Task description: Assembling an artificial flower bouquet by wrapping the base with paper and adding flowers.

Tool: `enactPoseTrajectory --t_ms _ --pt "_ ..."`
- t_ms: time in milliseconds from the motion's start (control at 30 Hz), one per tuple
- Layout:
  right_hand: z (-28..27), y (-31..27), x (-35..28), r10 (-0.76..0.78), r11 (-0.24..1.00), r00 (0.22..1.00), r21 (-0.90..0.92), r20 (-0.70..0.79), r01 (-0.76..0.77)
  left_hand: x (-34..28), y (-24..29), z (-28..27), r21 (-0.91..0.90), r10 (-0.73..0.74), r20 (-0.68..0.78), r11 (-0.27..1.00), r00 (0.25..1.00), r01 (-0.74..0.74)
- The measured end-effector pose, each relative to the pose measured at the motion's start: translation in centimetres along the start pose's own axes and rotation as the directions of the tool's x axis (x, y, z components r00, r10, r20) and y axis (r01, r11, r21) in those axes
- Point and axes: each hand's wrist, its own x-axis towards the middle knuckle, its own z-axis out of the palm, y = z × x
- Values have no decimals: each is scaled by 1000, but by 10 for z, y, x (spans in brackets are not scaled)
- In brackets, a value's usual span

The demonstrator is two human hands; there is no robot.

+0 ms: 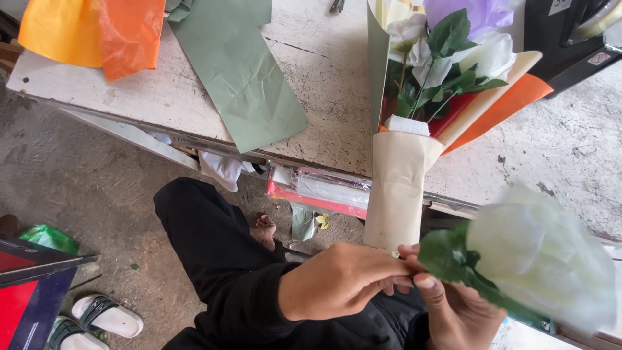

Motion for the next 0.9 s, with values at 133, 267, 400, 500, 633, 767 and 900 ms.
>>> enactPoseTrajectory --t_ms 133,267,400,500,633,767,900 --pt "-12 14 -3 -196 981 978 23 69 195 2 9 4 161 78 9 984 997 -78" --pt "-6 -2 -3 -57 998 998 -33 13 58 10 17 8 229 102 -5 968 995 -99" --pt "-16 13 -9 -65 998 995 19 -82 67 23 45 -9 287 61 -124 958 990 -24" --pt "-28 31 -14 -52 981 980 176 -191 86 35 45 -28 238 -133 -326 947 936 218" --pt "-48 44 -22 -48 909 978 397 -203 127 54 18 -50 119 -549 -455 743 702 658" --pt "-51 49 -26 -55 909 973 391 -226 142 78 1 -44 21 -609 -479 712 632 702" --pt "-50 48 -30 1 912 969 397 -248 101 98 -10 -43 92 -693 -461 584 555 806"
